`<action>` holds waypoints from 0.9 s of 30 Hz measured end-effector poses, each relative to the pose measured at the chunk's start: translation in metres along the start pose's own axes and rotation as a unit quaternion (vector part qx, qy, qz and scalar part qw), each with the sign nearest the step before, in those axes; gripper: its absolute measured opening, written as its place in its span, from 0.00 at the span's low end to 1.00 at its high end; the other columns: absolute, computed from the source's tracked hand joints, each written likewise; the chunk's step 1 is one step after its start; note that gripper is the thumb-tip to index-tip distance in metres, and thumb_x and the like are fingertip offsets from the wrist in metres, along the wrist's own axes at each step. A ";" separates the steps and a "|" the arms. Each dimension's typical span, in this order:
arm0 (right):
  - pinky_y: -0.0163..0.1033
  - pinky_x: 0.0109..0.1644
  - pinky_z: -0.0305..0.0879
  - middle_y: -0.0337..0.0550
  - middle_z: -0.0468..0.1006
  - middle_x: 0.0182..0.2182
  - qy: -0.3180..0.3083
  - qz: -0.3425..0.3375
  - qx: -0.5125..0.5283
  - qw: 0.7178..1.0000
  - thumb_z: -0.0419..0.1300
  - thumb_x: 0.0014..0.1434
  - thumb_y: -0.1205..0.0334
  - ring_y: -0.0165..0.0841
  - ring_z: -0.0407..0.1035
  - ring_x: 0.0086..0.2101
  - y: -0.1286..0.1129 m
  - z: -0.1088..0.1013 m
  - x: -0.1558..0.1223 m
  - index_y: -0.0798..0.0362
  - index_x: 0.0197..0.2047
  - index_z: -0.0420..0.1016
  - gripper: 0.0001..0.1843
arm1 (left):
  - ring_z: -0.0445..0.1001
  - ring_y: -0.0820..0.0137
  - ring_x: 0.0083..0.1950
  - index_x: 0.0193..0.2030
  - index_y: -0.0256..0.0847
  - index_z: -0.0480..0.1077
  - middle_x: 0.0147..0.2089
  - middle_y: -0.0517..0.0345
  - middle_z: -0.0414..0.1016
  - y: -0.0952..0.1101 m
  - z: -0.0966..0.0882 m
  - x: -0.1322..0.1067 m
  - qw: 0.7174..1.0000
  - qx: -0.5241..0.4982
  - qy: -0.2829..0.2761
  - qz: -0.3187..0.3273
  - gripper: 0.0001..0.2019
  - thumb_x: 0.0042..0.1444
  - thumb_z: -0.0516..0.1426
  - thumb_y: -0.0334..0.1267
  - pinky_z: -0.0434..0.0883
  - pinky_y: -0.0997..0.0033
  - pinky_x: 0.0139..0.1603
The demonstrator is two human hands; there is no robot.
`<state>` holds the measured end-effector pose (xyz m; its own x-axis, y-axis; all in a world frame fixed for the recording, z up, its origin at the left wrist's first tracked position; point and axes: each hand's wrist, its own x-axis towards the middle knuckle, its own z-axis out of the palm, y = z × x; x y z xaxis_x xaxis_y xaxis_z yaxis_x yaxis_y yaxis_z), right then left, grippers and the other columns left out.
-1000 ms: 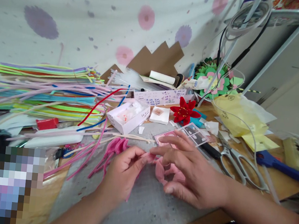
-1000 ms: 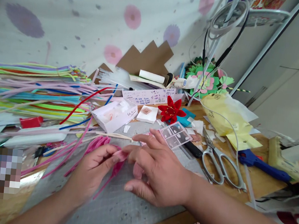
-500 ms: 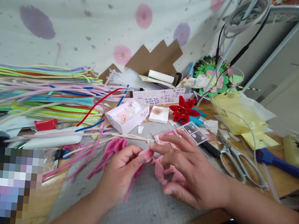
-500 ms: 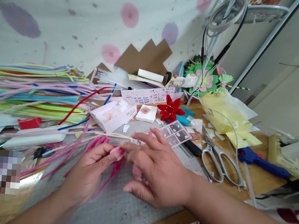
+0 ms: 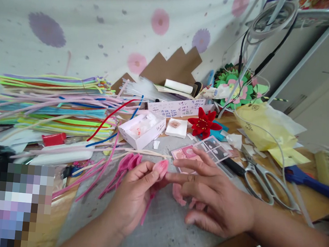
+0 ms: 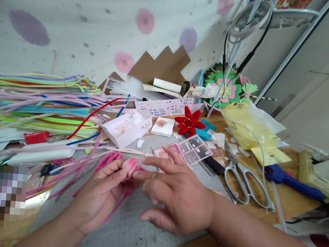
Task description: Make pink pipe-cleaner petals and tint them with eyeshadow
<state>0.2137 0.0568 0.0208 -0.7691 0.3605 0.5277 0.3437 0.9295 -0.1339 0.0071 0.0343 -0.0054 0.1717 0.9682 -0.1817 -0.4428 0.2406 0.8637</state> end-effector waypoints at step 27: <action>0.57 0.58 0.49 0.52 0.76 0.44 -0.152 0.185 -0.139 0.961 0.54 0.62 0.56 0.45 0.63 0.53 0.058 0.013 -0.022 0.55 0.42 0.73 0.13 | 0.71 0.72 0.34 0.32 0.39 0.73 0.30 0.61 0.71 -0.003 -0.005 0.004 0.995 0.068 0.070 0.024 0.08 0.49 0.63 0.41 0.69 0.70 0.40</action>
<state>0.2439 0.1033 -0.0094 -0.6741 0.7074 0.2125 0.7219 0.6919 -0.0132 0.0043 0.0383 -0.0111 0.0241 0.9805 -0.1951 -0.3231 0.1923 0.9266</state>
